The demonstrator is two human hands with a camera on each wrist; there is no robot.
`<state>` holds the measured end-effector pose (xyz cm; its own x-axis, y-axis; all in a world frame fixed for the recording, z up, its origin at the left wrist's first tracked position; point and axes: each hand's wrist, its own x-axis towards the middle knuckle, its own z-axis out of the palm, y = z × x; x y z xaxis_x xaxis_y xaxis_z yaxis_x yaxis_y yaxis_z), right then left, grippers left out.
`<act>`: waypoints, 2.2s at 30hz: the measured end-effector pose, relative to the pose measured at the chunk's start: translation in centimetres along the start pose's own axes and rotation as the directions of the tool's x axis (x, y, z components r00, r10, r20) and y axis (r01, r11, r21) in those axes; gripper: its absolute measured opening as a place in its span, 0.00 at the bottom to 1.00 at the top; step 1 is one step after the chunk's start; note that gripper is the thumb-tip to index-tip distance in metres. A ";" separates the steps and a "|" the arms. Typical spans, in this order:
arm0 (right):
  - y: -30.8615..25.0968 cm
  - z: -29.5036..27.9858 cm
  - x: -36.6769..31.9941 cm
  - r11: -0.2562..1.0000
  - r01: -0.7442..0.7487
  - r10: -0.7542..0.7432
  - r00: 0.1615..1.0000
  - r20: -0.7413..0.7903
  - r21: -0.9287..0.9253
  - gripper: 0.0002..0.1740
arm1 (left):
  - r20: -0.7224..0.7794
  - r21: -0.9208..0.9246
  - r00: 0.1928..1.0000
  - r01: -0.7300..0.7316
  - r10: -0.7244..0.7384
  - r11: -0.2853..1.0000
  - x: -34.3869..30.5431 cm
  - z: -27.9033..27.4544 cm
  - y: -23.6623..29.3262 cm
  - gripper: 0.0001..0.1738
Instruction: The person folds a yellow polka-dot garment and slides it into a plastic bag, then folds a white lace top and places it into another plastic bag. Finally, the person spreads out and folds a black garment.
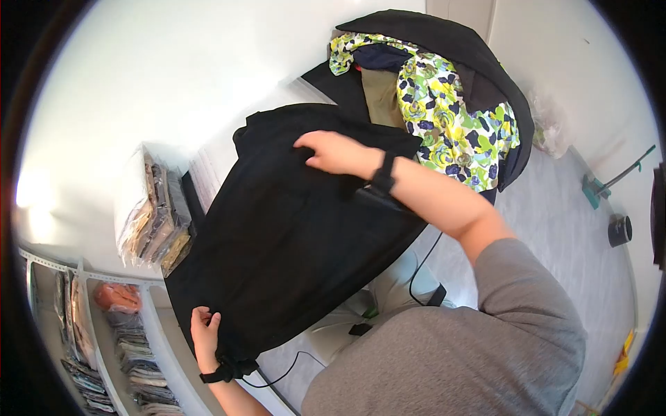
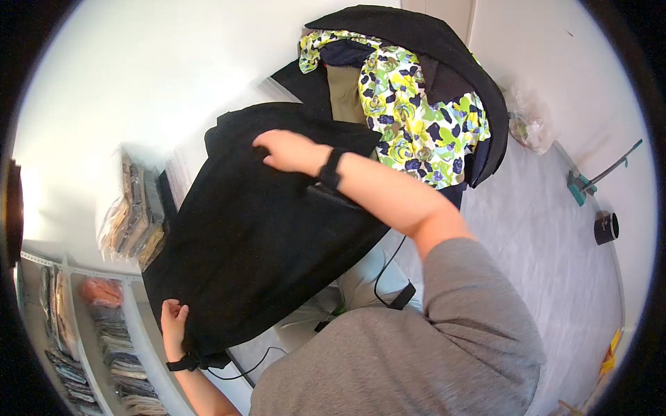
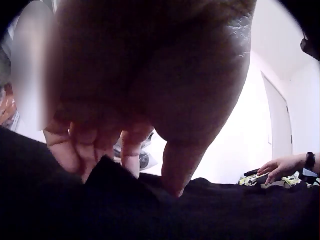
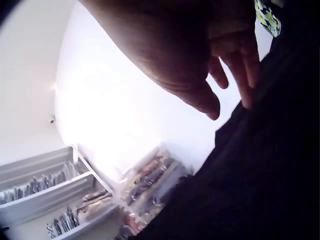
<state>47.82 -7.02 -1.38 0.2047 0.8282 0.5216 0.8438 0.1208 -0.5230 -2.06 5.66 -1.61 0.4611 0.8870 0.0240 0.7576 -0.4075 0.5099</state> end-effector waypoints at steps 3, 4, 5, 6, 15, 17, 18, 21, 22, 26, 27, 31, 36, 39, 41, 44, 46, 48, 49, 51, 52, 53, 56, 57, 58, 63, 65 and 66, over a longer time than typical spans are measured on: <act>-0.6 -8.3 -2.0 0.972 -0.203 0.223 0.952 0.208 -0.116 0.13 | -0.027 -0.121 0.997 -0.075 0.072 0.990 -1.2 -3.4 3.2 0.18; 1.1 -10.3 -2.8 0.975 -0.186 0.209 0.954 0.214 -0.123 0.11 | -0.037 -0.054 0.995 -0.093 0.091 0.994 -1.7 -5.0 5.4 0.20; 2.4 -12.4 -3.6 0.965 -0.197 0.232 0.948 0.218 -0.172 0.11 | -0.030 -0.028 0.994 -0.110 0.109 0.994 -1.8 -6.3 7.6 0.20; 3.7 -14.0 -4.3 0.945 -0.227 0.287 0.920 0.267 -0.233 0.11 | -0.007 -0.082 0.994 -0.112 0.112 0.990 -1.4 -7.3 9.0 0.20; 10.0 -15.9 -7.6 0.935 -0.334 0.339 0.741 0.579 -0.118 0.13 | 0.438 -0.219 0.735 -0.471 0.518 0.855 11.3 -2.0 26.3 0.20; 10.7 -15.7 -7.9 0.920 -0.347 0.386 0.715 0.583 -0.184 0.13 | 0.522 -0.153 0.713 -0.461 0.468 0.874 14.4 1.4 29.3 0.21; 10.6 -15.8 -7.9 0.921 -0.346 0.384 0.718 0.580 -0.182 0.13 | 0.545 -0.109 0.723 -0.442 0.425 0.891 16.3 3.5 30.3 0.23; 10.8 -15.5 -8.5 0.932 -0.324 0.361 0.774 0.521 -0.164 0.15 | 0.553 0.074 0.764 -0.443 0.333 0.893 21.2 10.9 31.5 0.29; 11.1 -15.6 -8.5 0.931 -0.328 0.363 0.777 0.515 -0.160 0.15 | 0.538 0.103 0.792 -0.402 0.289 0.910 21.5 12.4 32.3 0.34; 10.5 -16.0 -8.5 0.896 -0.442 0.400 0.766 0.503 -0.040 0.18 | 0.386 -0.051 0.870 -0.313 0.307 0.949 23.3 18.0 32.4 0.38; 10.7 -16.2 -8.4 0.870 -0.493 0.420 0.737 0.531 -0.004 0.19 | 0.355 -0.131 0.892 -0.251 0.282 0.959 23.2 18.6 32.8 0.39; 10.8 -15.9 -8.4 0.823 -0.567 0.470 0.698 0.540 0.016 0.24 | 0.309 -0.078 0.885 -0.342 0.349 0.936 23.5 19.7 32.9 0.37; 11.5 -15.5 -8.5 0.868 -0.493 0.456 0.736 0.501 -0.065 0.25 | 0.144 -0.035 0.940 -0.306 0.308 0.951 25.4 19.0 31.1 0.32; 9.5 -16.1 -7.9 0.861 -0.492 0.483 0.715 0.505 -0.128 0.21 | 0.274 -0.207 0.932 -0.184 0.238 0.961 23.1 17.3 32.3 0.32; 9.7 -15.8 -8.3 0.882 -0.438 0.463 0.730 0.503 -0.175 0.20 | 0.257 -0.241 0.924 -0.223 0.284 0.944 23.1 17.1 32.2 0.33; 10.9 -15.2 -8.8 0.920 -0.384 0.377 0.809 0.450 -0.080 0.16 | 0.118 -0.325 0.917 -0.327 0.381 0.887 23.5 16.7 31.8 0.33; 10.6 -15.2 -8.9 0.911 -0.383 0.410 0.796 0.446 -0.154 0.12 | 0.100 -0.498 0.891 -0.340 0.442 0.798 21.8 14.6 32.3 0.27; 10.0 -15.5 -8.7 0.905 -0.389 0.424 0.788 0.447 -0.172 0.12 | 0.132 -0.636 0.778 -0.408 0.614 0.655 21.2 12.8 31.5 0.15; 9.8 -15.5 -8.7 0.899 -0.394 0.436 0.782 0.446 -0.190 0.12 | 0.134 -0.636 0.781 -0.405 0.611 0.657 20.5 11.8 31.0 0.15; 9.9 -15.3 -8.7 0.901 -0.389 0.434 0.780 0.451 -0.195 0.11 | 0.154 -0.336 0.825 -0.473 0.543 0.814 18.3 9.8 29.7 0.08; 10.1 -15.2 -8.7 0.902 -0.382 0.432 0.780 0.452 -0.202 0.11 | 0.154 -0.335 0.828 -0.469 0.539 0.817 16.8 9.2 29.4 0.08; 10.6 -15.0 -9.0 0.929 -0.339 0.370 0.820 0.437 -0.149 0.08 | 0.177 -0.372 0.722 -0.581 0.669 0.724 15.0 8.8 29.3 0.09; 10.6 -14.9 -9.0 0.930 -0.332 0.367 0.824 0.431 -0.157 0.08 | 0.295 -0.317 0.469 -0.774 0.832 0.548 11.5 9.7 27.7 0.15; 10.1 -15.2 -8.8 0.903 -0.386 0.429 0.784 0.449 -0.187 0.09 | 0.388 -0.294 0.453 -0.765 0.803 0.573 10.4 10.1 27.1 0.14; 9.9 -15.2 -8.7 0.905 -0.382 0.424 0.783 0.454 -0.188 0.09 | 0.428 -0.304 0.471 -0.729 0.771 0.614 9.6 10.7 26.3 0.11; 10.0 -15.1 -8.8 0.900 -0.395 0.435 0.782 0.446 -0.186 0.09 | 0.465 -0.269 0.523 -0.686 0.715 0.676 7.5 10.8 26.3 0.19; 10.3 -15.0 -8.9 0.908 -0.387 0.416 0.793 0.445 -0.160 0.09 | 0.466 -0.223 0.461 -0.765 0.755 0.605 7.1 11.2 26.5 0.21; 10.3 -15.0 -8.8 0.907 -0.390 0.418 0.791 0.446 -0.158 0.09 | 0.478 -0.174 0.394 -0.834 0.786 0.524 6.9 11.3 26.6 0.23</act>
<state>62.15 -21.28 -1.32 0.2938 0.9499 -0.1064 0.7638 -0.3002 -0.5714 26.50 -1.51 2.38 0.9972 -0.0747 -0.0006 -0.0683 -0.9153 0.3969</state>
